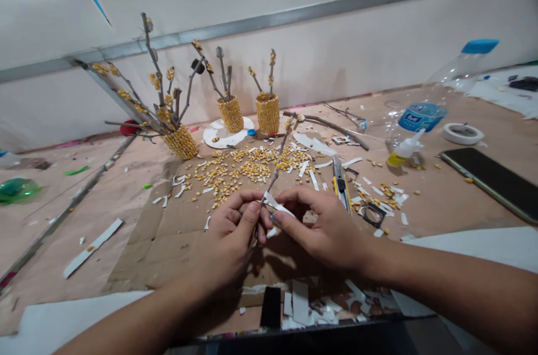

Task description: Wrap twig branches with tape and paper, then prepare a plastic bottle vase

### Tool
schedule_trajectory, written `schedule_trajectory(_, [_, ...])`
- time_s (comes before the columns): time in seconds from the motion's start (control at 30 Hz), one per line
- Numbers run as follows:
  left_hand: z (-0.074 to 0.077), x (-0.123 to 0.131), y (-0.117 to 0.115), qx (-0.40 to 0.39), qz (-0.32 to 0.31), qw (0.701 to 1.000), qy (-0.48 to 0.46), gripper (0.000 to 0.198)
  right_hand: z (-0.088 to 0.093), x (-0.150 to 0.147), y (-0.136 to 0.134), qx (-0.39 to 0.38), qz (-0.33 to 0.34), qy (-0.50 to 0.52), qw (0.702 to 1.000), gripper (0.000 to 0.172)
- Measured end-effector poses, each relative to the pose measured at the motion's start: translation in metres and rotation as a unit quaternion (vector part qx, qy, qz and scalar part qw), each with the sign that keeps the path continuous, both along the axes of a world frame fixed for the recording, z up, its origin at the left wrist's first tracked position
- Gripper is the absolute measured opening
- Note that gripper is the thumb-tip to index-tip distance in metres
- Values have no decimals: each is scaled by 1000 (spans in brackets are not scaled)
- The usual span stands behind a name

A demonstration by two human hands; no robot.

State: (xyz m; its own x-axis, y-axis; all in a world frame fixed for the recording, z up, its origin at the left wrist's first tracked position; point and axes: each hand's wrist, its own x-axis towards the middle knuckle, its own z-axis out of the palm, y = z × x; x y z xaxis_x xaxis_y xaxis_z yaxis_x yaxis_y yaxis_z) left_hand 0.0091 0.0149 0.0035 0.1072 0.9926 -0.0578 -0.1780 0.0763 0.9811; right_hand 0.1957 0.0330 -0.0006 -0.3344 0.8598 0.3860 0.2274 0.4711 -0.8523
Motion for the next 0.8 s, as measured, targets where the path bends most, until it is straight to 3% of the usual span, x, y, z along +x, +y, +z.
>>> schedule_trajectory(0.23, [6,3,-6,4,12,999,32,27,-8,-1,-1,82,11,-5,997,7])
schedule_trajectory(0.47, [13,3,-9,54,37,993,100,15,-8,-2,1,144,9,-15,989,7])
schedule_trajectory(0.63, [15,4,-8,65,82,987,125,8,-6,-2,-1,97,8,5,995,6])
schedule_trajectory(0.8, [13,2,-7,68,81,982,158,7,-4,-4,-1,-45,12,34,998,6])
